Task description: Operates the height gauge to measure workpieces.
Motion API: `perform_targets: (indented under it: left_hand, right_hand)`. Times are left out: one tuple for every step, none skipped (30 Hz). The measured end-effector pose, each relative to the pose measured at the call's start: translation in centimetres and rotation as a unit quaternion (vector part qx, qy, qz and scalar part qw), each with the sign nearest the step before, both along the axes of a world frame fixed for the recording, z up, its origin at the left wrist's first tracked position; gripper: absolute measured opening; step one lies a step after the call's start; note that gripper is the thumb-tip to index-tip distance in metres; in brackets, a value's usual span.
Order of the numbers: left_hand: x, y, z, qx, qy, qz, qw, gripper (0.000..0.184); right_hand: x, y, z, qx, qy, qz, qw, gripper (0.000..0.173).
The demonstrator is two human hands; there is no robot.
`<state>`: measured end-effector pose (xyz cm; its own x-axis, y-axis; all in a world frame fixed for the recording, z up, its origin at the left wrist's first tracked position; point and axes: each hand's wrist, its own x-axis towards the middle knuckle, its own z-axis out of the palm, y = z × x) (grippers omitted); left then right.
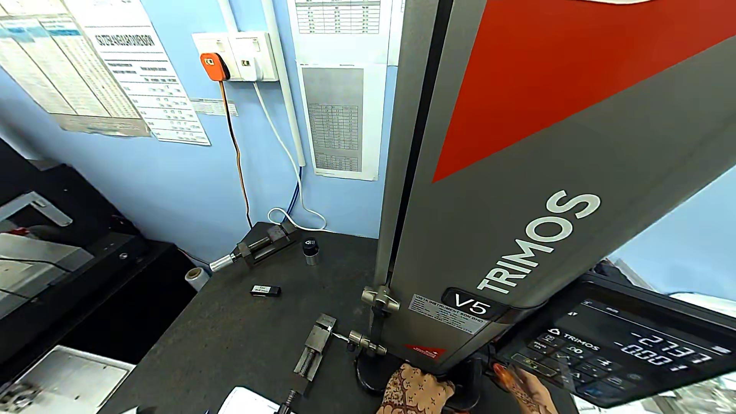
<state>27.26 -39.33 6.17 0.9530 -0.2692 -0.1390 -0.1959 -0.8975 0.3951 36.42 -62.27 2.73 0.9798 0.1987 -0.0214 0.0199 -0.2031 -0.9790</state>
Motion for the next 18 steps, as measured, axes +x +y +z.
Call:
perform_targets:
  left_hand:
    - [0.1,0.0,0.1,-0.002,0.005,-0.002,1.0,0.054]
    - [0.2,0.0,0.2,-0.004,0.012,-0.003,1.0,0.055]
    - [0.3,0.0,0.6,-0.002,0.028,-0.006,1.0,0.057]
    - [0.5,0.1,1.2,0.0,0.06,-0.012,0.998,0.059]
    - [0.6,0.2,1.6,0.003,0.078,-0.014,0.997,0.061]
    - [0.7,0.2,1.8,0.006,0.09,-0.016,0.996,0.063]
    - [0.7,0.2,1.9,0.007,0.094,-0.016,0.995,0.063]
    - [0.6,0.2,2.0,0.004,0.091,-0.013,0.996,0.063]
    - [0.5,0.3,2.1,-0.003,0.08,-0.009,0.997,0.062]
    - [0.4,0.3,2.2,-0.006,0.078,-0.009,0.997,0.062]
    - [0.4,0.3,2.3,-0.007,0.08,-0.008,0.997,0.062]
    - [0.4,0.2,2.3,-0.008,0.079,-0.006,0.997,0.061]
    - [0.3,0.2,2.2,-0.009,0.074,-0.005,0.997,0.06]
    - [0.3,0.2,1.6,-0.007,0.052,-0.005,0.999,0.06]
    - [0.2,0.1,0.9,-0.004,0.016,-0.004,1.0,0.059]
    - [0.3,0.1,0.9,0.0,0.022,-0.007,1.0,0.06]
    - [0.5,0.2,1.6,0.002,0.067,-0.012,0.998,0.061]
    - [0.6,0.2,1.9,0.003,0.089,-0.015,0.996,0.062]
  right_hand:
    - [0.0,0.1,0.1,0.002,-0.001,-0.001,1.0,0.053]
    - [-0.1,0.1,0.2,0.004,-0.002,-0.001,1.0,0.052]
    - [-0.1,0.2,0.3,0.006,-0.001,-0.001,1.0,0.051]
    - [-0.1,0.2,0.4,0.006,0.0,-0.001,1.0,0.051]
    - [0.0,0.2,0.4,0.006,0.001,-0.002,1.0,0.052]
    - [0.0,0.3,0.5,0.007,0.002,-0.004,1.0,0.052]
    - [0.0,0.4,0.5,0.008,0.001,-0.006,1.0,0.052]
    - [0.0,0.5,0.5,0.012,0.001,-0.007,1.0,0.052]
    - [0.1,0.5,0.5,0.014,0.001,-0.008,1.0,0.051]
    - [0.1,0.6,0.5,0.015,0.0,-0.007,1.0,0.051]
    - [0.2,0.6,0.5,0.019,0.0,-0.008,1.0,0.05]
    - [0.2,0.6,0.5,0.021,0.001,-0.01,1.0,0.048]
    - [0.3,0.6,0.4,0.02,0.003,-0.011,1.0,0.047]
    - [0.3,0.6,0.3,0.019,0.005,-0.013,1.0,0.046]
    - [0.4,0.7,0.2,0.017,0.004,-0.018,1.0,0.044]
    - [0.4,0.8,0.2,0.014,0.005,-0.022,1.0,0.043]
    - [0.5,0.9,0.2,0.01,0.006,-0.026,1.0,0.044]
    - [0.5,1.0,0.1,0.008,0.01,-0.029,0.999,0.044]
